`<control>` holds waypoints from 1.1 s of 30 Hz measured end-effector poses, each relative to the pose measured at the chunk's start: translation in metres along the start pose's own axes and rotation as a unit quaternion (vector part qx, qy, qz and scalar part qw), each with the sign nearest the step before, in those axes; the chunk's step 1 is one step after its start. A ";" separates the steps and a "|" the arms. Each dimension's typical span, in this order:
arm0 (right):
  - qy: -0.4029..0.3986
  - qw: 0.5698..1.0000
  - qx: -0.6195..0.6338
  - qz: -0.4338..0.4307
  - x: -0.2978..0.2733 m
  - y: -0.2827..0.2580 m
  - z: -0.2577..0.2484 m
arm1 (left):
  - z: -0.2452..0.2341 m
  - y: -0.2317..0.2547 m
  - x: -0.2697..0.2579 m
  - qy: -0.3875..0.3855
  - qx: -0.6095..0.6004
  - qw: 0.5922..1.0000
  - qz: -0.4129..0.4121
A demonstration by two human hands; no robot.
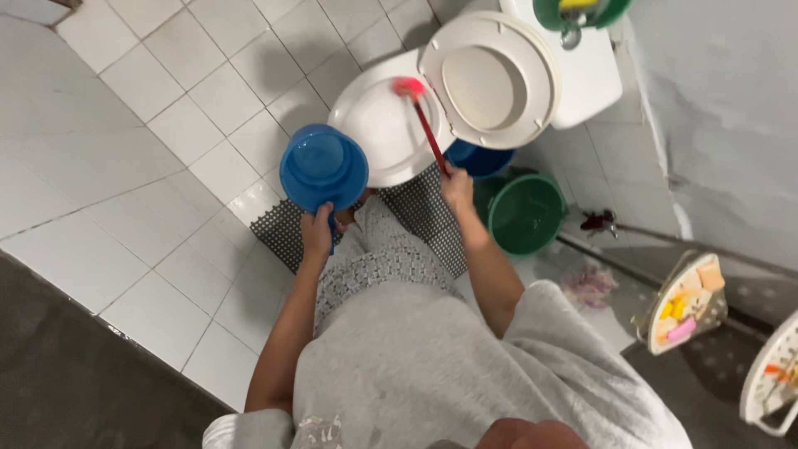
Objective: The person cleans a toilet by first pouring a white powder into the bowl and scrubbing with a brush. They then pour water from a blue jug into the bowl and continue scrubbing. Finally, they use a sponge to wipe the toilet seat and lid.
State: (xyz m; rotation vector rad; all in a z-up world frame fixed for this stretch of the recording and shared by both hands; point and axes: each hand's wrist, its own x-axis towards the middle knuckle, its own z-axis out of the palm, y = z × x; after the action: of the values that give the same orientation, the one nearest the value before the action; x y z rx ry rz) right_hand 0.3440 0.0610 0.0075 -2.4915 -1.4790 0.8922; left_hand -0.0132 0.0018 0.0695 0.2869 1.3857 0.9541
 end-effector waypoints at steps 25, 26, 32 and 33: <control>-0.438 0.782 0.268 0.354 -0.052 0.022 -0.022 | -0.008 -0.020 0.002 -0.012 0.067 0.998 -0.013; -0.445 0.763 0.279 0.377 -0.056 0.020 -0.015 | -0.012 -0.021 0.001 -0.003 0.074 0.997 -0.017; -0.459 0.825 0.174 0.280 -0.026 0.009 -0.001 | -0.014 -0.026 0.002 0.025 0.056 0.997 -0.055; -0.454 0.842 0.161 0.243 -0.020 0.008 -0.001 | -0.013 -0.026 0.004 0.033 0.051 0.996 -0.062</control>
State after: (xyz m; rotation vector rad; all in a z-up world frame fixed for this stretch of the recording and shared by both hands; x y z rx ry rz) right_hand 0.3436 0.0401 0.0135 -2.2642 -0.6378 2.4134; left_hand -0.0151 -0.0158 0.0464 0.2453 1.4980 0.7977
